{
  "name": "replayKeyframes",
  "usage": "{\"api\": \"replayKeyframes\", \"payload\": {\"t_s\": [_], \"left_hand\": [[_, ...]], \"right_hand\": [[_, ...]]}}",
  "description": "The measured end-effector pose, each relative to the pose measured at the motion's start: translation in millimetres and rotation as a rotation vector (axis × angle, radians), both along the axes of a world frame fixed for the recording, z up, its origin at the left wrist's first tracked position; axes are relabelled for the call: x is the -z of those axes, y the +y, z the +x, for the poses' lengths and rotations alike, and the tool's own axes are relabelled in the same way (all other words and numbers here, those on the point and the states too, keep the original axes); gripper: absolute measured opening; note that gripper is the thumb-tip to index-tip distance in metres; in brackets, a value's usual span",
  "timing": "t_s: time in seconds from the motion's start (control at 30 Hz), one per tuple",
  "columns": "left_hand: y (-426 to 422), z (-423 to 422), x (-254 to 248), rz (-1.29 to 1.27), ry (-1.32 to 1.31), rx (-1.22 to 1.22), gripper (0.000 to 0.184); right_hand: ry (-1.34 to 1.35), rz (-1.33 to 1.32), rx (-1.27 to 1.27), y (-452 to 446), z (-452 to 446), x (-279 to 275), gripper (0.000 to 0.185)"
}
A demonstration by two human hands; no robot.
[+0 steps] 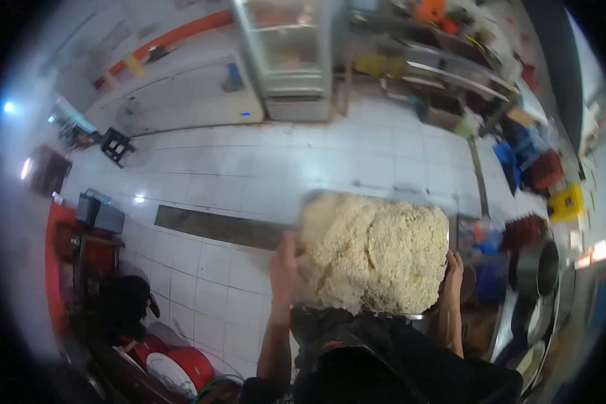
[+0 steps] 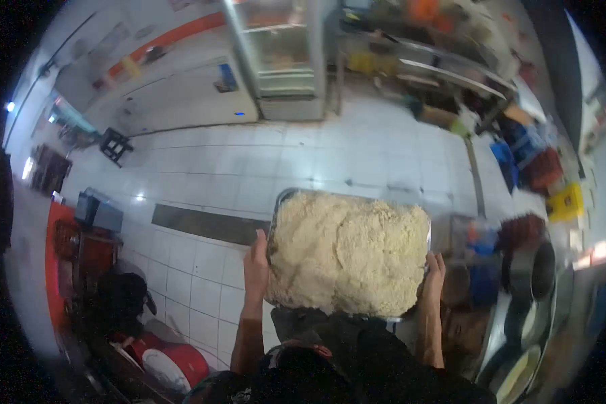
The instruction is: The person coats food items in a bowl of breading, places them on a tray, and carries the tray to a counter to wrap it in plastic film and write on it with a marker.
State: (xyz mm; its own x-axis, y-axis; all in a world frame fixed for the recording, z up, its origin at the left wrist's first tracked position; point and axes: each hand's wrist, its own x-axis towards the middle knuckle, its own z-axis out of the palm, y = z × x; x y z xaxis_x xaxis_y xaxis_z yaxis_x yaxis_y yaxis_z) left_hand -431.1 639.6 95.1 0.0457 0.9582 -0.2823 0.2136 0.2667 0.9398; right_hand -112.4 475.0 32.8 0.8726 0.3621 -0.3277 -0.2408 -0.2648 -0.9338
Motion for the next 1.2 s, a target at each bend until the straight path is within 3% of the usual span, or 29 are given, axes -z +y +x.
{"api": "replayKeyframes", "payload": {"t_s": [0.03, 0.13, 0.23, 0.27, 0.33, 0.4, 0.43, 0.53, 0.57, 0.63, 0.67, 0.73, 0.8, 0.87, 1.0, 1.2], "left_hand": [[19, -6, 6, 0.034, -0.001, -0.090, 0.058], [52, -35, 26, 0.008, -0.002, -0.222, 0.058], [114, -57, 19, 0.091, 0.021, -0.308, 0.058], [137, -66, 15, 0.091, 0.043, -0.319, 0.059], [159, -76, 9, 0.038, 0.104, -0.320, 0.061], [193, -98, 30, 0.085, 0.135, -0.265, 0.064], [219, -107, 21, 0.060, 0.136, -0.291, 0.065], [301, -127, 11, 0.075, 0.081, -0.365, 0.066], [289, -128, -8, 0.004, 0.064, -0.392, 0.066], [345, -145, -26, -0.169, 0.074, -0.394, 0.066], [370, -154, -17, -0.163, 0.081, -0.406, 0.066], [430, -171, 13, -0.094, 0.109, -0.447, 0.065], [459, -176, 10, 0.051, 0.014, -0.450, 0.065], [519, -188, -6, -0.117, 0.142, -0.479, 0.067], [601, -218, -3, -0.140, 0.153, -0.445, 0.069], [754, -265, 7, -0.171, 0.146, -0.438, 0.077]], "right_hand": [[0.107, 0.073, -0.209, 32, -2, -18, 0.082], [0.052, 0.019, -0.281, 104, -9, -20, 0.079], [0.135, 0.155, -0.380, 176, 8, 32, 0.079], [0.201, 0.233, -0.446, 216, -4, 19, 0.078], [0.172, 0.131, -0.379, 260, -33, -1, 0.076], [0.028, 0.151, -0.368, 306, -55, -13, 0.045], [0.167, 0.054, -0.448, 331, -45, -1, 0.075], [0.217, 0.110, -0.457, 423, -65, 13, 0.075], [0.223, 0.136, -0.468, 422, -76, 3, 0.075], [0.215, 0.281, -0.476, 487, -110, -10, 0.032], [0.217, 0.352, -0.478, 516, -123, -12, 0.026], [0.184, 0.358, -0.523, 577, -122, 17, 0.027], [0.137, 0.345, -0.560, 613, -123, 17, 0.027], [0.166, 0.266, -0.544, 681, -141, 8, 0.028], [0.101, 0.290, -0.641, 780, -153, 18, 0.027], [0.216, 0.373, -0.626, 945, -187, 31, 0.038]]}}
